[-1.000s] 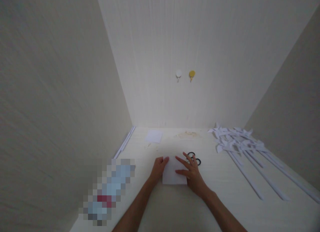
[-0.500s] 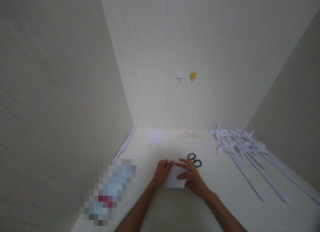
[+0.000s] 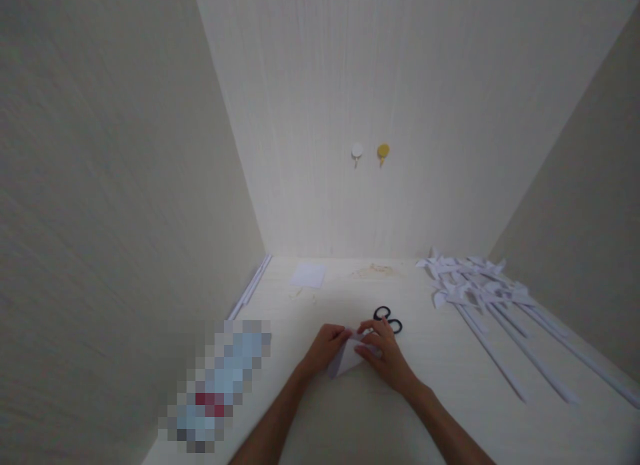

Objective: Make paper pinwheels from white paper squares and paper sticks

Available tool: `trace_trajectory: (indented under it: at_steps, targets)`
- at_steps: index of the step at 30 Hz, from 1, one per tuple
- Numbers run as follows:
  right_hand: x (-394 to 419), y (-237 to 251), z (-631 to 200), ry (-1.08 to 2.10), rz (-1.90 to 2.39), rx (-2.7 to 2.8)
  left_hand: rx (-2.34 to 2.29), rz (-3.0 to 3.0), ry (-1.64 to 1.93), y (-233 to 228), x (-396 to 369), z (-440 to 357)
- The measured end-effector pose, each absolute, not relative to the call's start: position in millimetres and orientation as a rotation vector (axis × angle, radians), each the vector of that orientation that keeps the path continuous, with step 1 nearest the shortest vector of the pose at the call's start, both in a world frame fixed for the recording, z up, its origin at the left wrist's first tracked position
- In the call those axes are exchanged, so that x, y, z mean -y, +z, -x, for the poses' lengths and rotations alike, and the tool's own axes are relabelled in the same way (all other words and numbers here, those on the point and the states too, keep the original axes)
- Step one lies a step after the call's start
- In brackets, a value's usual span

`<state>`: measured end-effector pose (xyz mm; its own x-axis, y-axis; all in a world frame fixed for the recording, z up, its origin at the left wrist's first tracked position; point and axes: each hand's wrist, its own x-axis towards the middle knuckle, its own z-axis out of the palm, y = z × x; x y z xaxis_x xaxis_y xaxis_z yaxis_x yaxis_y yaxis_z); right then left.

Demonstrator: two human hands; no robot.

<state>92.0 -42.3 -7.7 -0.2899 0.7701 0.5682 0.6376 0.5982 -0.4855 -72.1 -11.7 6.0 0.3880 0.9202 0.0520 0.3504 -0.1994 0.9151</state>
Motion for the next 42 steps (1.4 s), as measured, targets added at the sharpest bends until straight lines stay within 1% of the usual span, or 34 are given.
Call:
trace_trajectory:
  at_steps: [9, 16, 22, 29, 34, 42]
  targets:
    - [42, -7, -90, 0.162, 1.228, 1.985, -0.978, -1.622, 0.844, 7, 17, 68]
    - [39, -13, -91, 0.173, 1.254, 1.983, -0.984, -1.532, 0.858, 7, 20, 65]
    - [38, -15, -91, 0.160, 1.289, 1.907, -1.023, -1.568, 0.880, 9, 20, 66]
    - [37, -17, -90, 0.172, 1.299, 1.880, -1.092, -1.541, 1.037, 4, 20, 65]
    - [37, -18, -89, 0.173, 1.299, 1.882, -1.157, -1.624, 0.910, 0, 18, 62]
    - [39, -15, -89, 0.170, 1.318, 1.901, -1.175, -1.738, 0.905, 3, 18, 62]
